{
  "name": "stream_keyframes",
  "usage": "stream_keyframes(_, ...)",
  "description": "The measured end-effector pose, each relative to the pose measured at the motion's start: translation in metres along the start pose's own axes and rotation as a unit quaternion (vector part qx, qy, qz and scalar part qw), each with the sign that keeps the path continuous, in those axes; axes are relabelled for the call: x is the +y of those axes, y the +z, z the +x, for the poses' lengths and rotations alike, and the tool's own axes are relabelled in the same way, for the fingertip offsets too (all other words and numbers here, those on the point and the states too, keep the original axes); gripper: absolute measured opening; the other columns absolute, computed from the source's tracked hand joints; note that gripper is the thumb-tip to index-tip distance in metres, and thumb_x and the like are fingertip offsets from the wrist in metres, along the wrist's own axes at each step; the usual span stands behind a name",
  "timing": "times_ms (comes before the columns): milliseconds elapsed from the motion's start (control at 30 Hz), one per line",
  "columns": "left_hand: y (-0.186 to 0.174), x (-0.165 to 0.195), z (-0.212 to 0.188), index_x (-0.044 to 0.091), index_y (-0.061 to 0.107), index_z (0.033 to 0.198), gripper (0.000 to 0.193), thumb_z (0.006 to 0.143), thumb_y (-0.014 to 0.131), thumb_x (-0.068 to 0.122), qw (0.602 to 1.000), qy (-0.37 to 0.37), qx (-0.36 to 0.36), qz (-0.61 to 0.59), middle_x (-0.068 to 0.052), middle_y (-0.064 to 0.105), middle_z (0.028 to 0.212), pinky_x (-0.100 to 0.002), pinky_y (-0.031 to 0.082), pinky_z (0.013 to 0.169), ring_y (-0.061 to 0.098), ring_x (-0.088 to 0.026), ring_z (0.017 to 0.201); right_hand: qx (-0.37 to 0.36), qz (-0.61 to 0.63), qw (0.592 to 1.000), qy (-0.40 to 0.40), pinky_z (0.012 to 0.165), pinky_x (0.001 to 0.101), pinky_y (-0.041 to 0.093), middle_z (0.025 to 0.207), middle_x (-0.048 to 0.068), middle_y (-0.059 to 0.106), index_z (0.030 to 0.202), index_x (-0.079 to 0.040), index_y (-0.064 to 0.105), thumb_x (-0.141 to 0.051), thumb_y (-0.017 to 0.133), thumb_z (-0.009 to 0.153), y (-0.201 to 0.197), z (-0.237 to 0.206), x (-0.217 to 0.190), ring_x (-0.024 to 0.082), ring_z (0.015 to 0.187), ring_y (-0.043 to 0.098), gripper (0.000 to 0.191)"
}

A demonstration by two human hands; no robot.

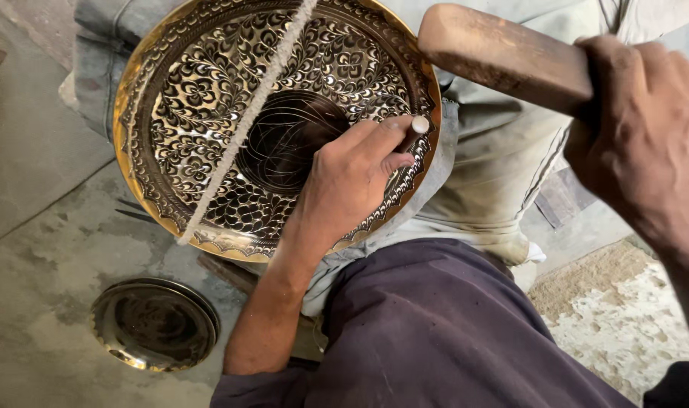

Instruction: The person sits on the floor with a decorative brass tray on their lap, holds a small punch against the tray's darkened center with one hand, and strikes the punch with a wooden mallet held in the other hand, repositioning the punch repeatedly to chase line patterns into the metal.

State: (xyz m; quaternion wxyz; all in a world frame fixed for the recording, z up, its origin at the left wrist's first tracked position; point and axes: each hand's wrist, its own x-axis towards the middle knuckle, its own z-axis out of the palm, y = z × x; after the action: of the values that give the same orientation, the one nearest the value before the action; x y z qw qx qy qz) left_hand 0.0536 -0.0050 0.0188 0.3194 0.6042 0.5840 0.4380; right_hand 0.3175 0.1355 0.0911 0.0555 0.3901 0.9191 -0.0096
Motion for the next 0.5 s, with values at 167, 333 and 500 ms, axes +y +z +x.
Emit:
stream_keyframes(167, -0.001, 0.002, 0.0, 0.007, 0.061, 0.132, 0.038, 0.098, 0.078, 0.012, 1.0, -0.022, -0.015, 0.013, -0.012, 0.067, 0.1, -0.04, 0.056, 0.072, 0.07, -0.03, 0.084, -0.052, 0.26, 0.96, 0.087, 0.087, 0.0464, 0.054, 0.108, 0.02, 0.063, 0.129, 0.003, 0.058, 0.006, 0.066, 0.095, -0.003, -0.004, 0.008, 0.032, 0.098, 0.064, 0.035)
stream_keyframes(333, 0.001, -0.002, 0.002, 0.008, 0.061, 0.124, 0.031, 0.098, 0.078, 0.011, 1.0, -0.018, -0.014, 0.018, -0.011, 0.068, 0.1, -0.039, 0.058, 0.073, 0.071, -0.029, 0.086, -0.002, 0.143, 0.989, -0.029, 0.082, 0.0481, 0.056, 0.108, 0.025, 0.061, 0.129, 0.005, 0.061, 0.015, 0.063, 0.084, -0.023, 0.0, 0.0, 0.037, 0.096, 0.064, 0.047)
stream_keyframes(500, -0.001, 0.001, 0.003, 0.009, 0.063, 0.129, 0.034, 0.098, 0.076, 0.007, 1.0, -0.016, 0.005, -0.011, -0.012, 0.069, 0.105, -0.038, 0.059, 0.076, 0.072, -0.029, 0.09, 0.003, 0.085, 0.994, -0.073, 0.083, 0.0452, 0.057, 0.105, 0.023, 0.063, 0.128, 0.004, 0.062, 0.012, 0.064, 0.08, -0.044, 0.01, -0.014, 0.038, 0.094, 0.067, 0.049)
